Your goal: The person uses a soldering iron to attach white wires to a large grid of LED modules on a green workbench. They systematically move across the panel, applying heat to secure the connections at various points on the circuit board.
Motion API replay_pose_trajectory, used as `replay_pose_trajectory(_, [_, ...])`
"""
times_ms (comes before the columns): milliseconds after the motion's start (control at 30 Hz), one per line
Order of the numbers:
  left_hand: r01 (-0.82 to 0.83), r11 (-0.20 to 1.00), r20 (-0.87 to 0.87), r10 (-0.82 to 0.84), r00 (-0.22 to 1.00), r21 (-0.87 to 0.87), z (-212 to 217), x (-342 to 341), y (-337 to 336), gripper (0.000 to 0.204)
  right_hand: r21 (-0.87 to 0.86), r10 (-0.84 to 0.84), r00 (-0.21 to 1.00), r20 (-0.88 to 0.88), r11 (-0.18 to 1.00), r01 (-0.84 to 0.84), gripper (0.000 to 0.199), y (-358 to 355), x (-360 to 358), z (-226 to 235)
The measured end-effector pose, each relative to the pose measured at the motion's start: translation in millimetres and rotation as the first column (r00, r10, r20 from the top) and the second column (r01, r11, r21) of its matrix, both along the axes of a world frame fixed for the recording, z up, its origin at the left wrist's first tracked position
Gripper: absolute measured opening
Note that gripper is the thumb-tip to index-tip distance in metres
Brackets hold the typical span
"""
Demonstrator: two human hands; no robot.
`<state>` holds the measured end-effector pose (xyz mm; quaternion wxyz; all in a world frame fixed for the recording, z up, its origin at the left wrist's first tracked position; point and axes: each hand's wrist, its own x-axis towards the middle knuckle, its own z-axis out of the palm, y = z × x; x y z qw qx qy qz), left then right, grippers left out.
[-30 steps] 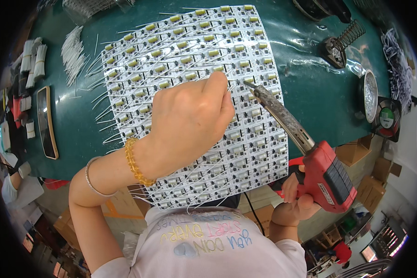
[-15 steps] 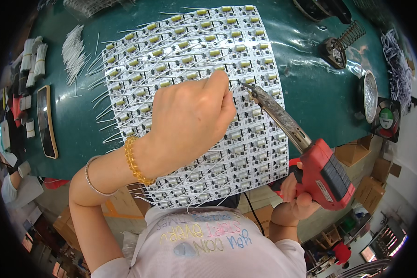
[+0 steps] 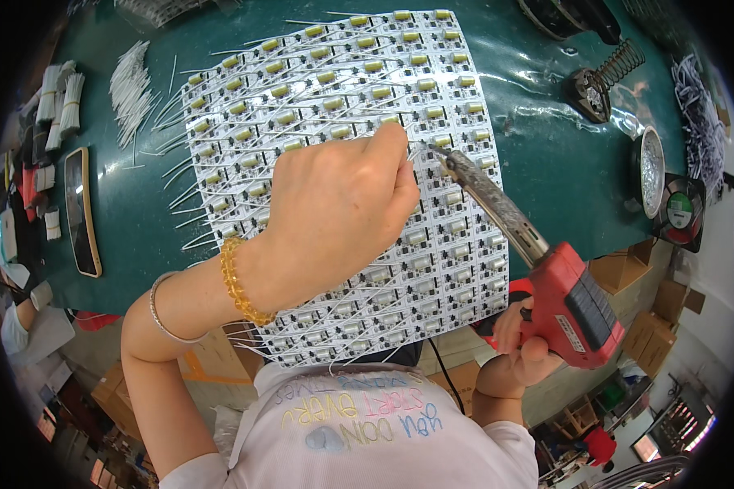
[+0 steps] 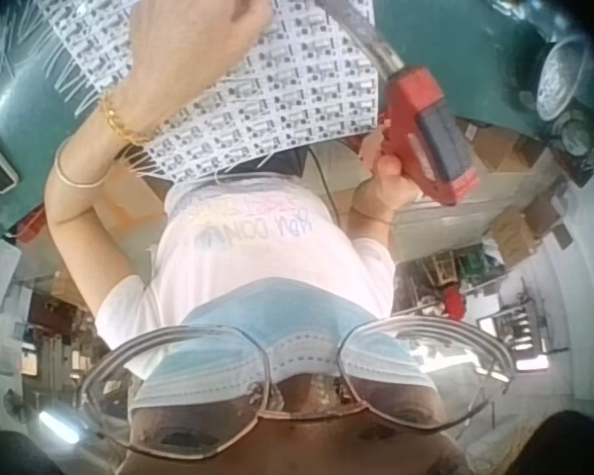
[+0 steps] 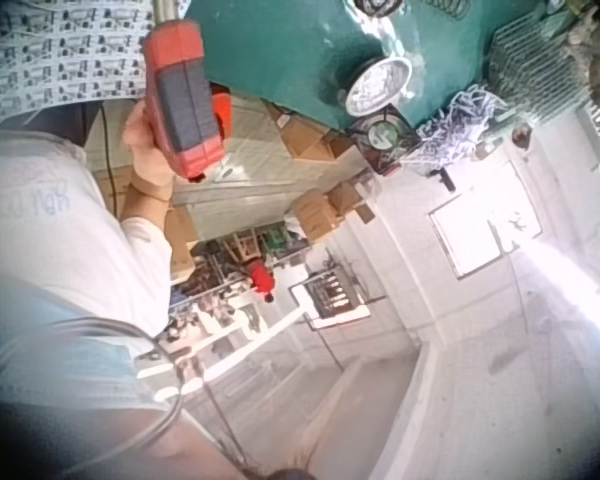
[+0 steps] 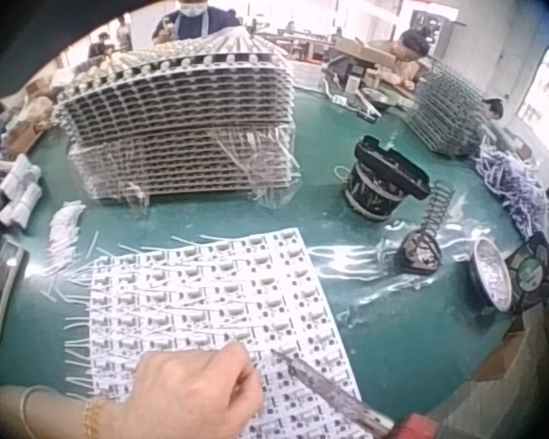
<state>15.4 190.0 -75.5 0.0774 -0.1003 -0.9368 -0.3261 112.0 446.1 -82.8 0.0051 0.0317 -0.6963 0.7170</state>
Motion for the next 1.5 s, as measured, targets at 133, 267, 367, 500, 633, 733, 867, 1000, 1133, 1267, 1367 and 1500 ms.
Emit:
replay_pose_trajectory(133, [-0.001,1.000,-0.002,0.001,1.000,-0.004,0,0,1,0.014,0.037,-0.039,0.999,-0.024,0.999,0.040,0.072,-3,-4,4])
replay_pose_trajectory(267, [-0.001,1.000,0.004,0.001,1.000,-0.004,0,0,0,0.014,0.044,-0.032,0.999,-0.014,0.998,0.033,0.076,-7,-4,5])
replay_pose_trajectory(367, [0.000,1.000,0.004,0.000,1.000,-0.001,-1,0,0,0.014,0.028,-0.048,0.999,0.007,0.998,0.048,0.078,-6,-1,3])
replay_pose_trajectory(500, [0.004,1.000,-0.003,-0.004,1.000,-0.002,-2,-1,0,0.014,0.046,-0.063,0.998,0.005,0.997,0.063,0.078,-12,-4,5])
replay_pose_trajectory(633, [0.007,1.000,-0.008,-0.007,1.000,-0.004,-1,-1,0,0.014,0.060,-0.112,0.993,0.026,0.992,0.111,0.078,-3,3,-3])
replay_pose_trajectory(733, [0.010,1.000,-0.011,-0.010,1.000,0.002,-1,-1,-1,0.015,0.081,-0.068,0.998,0.017,0.995,0.066,0.078,-7,-1,5])
replay_pose_trajectory(867, [0.011,1.000,-0.001,-0.011,1.000,-0.006,0,-1,-1,0.015,0.125,-0.048,0.998,-0.034,0.991,0.052,0.079,0,2,2])
replay_pose_trajectory(1000, [0.009,1.000,-0.005,-0.009,1.000,-0.003,0,-1,-1,0.015,0.150,-0.047,0.997,-0.061,0.987,0.056,0.080,11,9,-6])
replay_pose_trajectory(1133, [0.010,1.000,0.007,-0.010,1.000,0.007,-1,0,-1,0.015,0.132,-0.014,0.999,-0.034,0.991,0.019,0.081,11,8,-6])
replay_pose_trajectory(1267, [0.025,0.999,0.061,-0.028,0.998,0.045,3,1,-5,0.011,0.137,-0.014,0.999,-0.037,0.990,0.019,0.081,3,4,2])
replay_pose_trajectory(1367, [0.028,0.997,0.106,-0.035,0.994,0.068,21,-1,-15,0.008,0.152,-0.023,0.997,-0.070,0.988,0.034,0.080,11,8,-1])
replay_pose_trajectory(1500, [0.052,0.983,0.104,-0.072,0.992,0.177,20,-12,-21,0.009,0.144,-0.035,0.997,-0.067,0.989,0.044,0.080,13,11,2])
